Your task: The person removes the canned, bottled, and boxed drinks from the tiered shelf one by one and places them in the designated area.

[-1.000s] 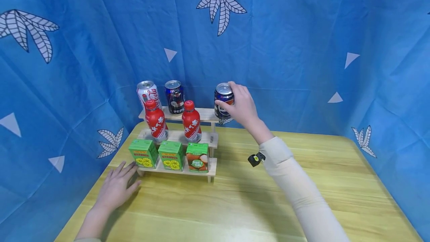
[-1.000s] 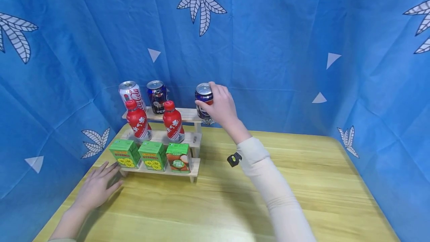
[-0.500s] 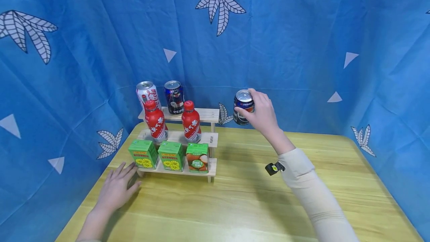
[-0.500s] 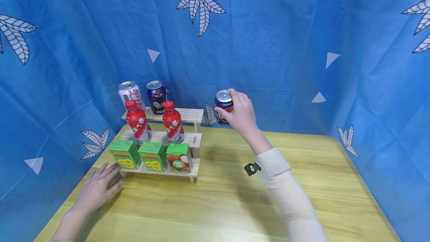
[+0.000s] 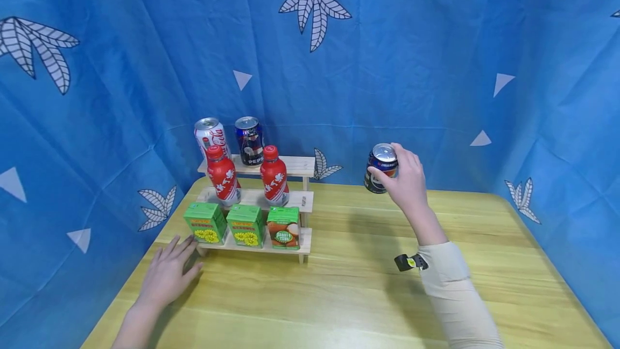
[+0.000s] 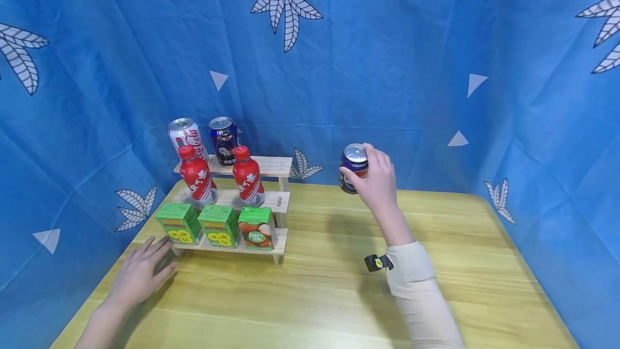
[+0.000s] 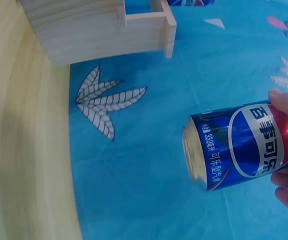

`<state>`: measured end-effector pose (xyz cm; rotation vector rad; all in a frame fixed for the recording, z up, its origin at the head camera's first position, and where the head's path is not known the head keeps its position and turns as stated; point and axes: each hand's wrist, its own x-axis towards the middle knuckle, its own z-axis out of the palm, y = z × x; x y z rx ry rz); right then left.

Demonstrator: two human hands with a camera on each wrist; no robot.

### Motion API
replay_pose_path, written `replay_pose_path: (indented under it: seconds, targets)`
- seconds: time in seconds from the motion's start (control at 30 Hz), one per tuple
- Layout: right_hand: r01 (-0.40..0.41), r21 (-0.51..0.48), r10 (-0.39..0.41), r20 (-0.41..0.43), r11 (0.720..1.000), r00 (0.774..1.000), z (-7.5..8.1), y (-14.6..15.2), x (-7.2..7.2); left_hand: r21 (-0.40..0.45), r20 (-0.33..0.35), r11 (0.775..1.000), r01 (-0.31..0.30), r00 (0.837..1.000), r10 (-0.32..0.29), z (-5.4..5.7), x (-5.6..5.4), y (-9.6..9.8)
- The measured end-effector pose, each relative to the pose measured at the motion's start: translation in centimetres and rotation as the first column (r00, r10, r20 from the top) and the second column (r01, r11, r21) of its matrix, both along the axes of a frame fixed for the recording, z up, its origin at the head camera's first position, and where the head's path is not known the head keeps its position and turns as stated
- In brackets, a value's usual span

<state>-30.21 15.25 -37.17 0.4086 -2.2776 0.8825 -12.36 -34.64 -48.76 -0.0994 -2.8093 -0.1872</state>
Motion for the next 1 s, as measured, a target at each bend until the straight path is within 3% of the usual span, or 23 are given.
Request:
replay_pose_path:
  seconds: [0.37, 0.67, 1.0]
  targets:
    - [0.087, -0.021, -0.086, 0.036, 0.996, 0.996, -3.3, 3.6, 0.4, 0.004, 0.016, 1.0, -0.009, 1.0, 0.009, 0.0, 0.1, 0.3]
    - [0.156, -0.022, -0.154, 0.056, 0.988, 0.986, -4.9, 6.1, 0.8, -0.015, 0.033, 1.0, -0.017, 0.999, 0.018, 0.0, 0.1, 0.4]
    - [0.203, -0.008, -0.199, 0.154, 0.979, 0.968, -6.6, 8.4, 0.8, -0.006, -0.001, 1.0, -0.008, 1.0, 0.008, -0.3, 0.2, 0.3]
